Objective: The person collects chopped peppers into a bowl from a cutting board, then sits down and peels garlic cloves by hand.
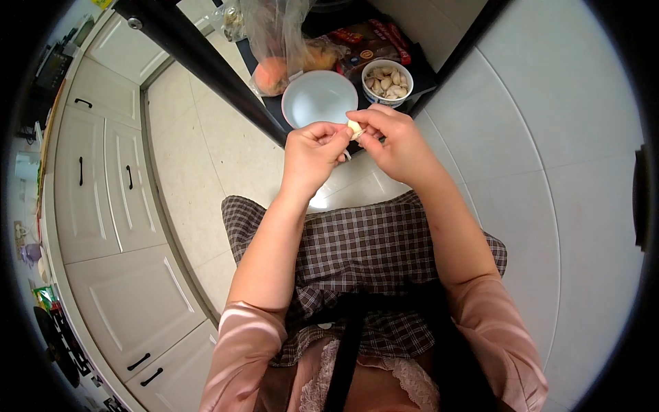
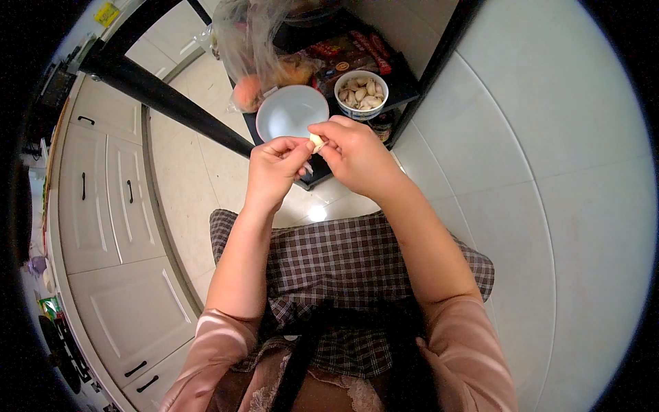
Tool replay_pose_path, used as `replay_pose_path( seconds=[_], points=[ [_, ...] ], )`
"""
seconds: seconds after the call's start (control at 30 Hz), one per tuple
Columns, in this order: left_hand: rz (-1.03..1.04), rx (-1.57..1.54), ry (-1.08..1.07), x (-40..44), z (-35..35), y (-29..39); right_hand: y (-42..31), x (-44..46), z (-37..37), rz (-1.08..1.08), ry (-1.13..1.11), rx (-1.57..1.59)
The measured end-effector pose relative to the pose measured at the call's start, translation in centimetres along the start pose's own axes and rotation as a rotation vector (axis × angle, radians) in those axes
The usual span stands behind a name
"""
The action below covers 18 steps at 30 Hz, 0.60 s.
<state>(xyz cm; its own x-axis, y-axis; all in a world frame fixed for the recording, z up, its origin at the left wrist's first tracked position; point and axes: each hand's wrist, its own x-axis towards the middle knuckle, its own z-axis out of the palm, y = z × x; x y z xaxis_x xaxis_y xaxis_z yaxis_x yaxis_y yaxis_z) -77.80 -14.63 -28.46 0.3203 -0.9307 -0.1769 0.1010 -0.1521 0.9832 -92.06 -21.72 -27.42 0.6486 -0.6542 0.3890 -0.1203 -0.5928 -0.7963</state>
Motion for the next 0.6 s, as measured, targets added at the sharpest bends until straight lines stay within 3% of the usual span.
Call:
replay_pose_path(
  seconds=[0.43, 0.47, 0.53, 0.57, 0.6],
  points=[
    [-0.039, -0.020, 0.105, 0.1, 0.2, -0.9, -0.5, -0.3, 1.1, -0.102, -0.015, -0.262],
    [-0.069, -0.133, 0.098, 0.1, 0.1, -0.8, -0.6, -0.2, 1.0, -0.102, -0.015, -0.261],
    [-0.099, -0.246, 0.089, 0.2, 0.1, -0.6, -0.7, 0.1, 0.7, 0.142, 0.012, 0.122],
    [-0.111, -0.294, 0.072, 0.2, 0.1, -0.5, -0.3, 0.1, 0.8, 0.143, 0.013, 0.121],
    [-0.124, -0.341, 0.053, 0.2, 0.1, -0.4, 0.3, 0.0, 1.1, 0.231, 0.030, 0.345]
  ],
)
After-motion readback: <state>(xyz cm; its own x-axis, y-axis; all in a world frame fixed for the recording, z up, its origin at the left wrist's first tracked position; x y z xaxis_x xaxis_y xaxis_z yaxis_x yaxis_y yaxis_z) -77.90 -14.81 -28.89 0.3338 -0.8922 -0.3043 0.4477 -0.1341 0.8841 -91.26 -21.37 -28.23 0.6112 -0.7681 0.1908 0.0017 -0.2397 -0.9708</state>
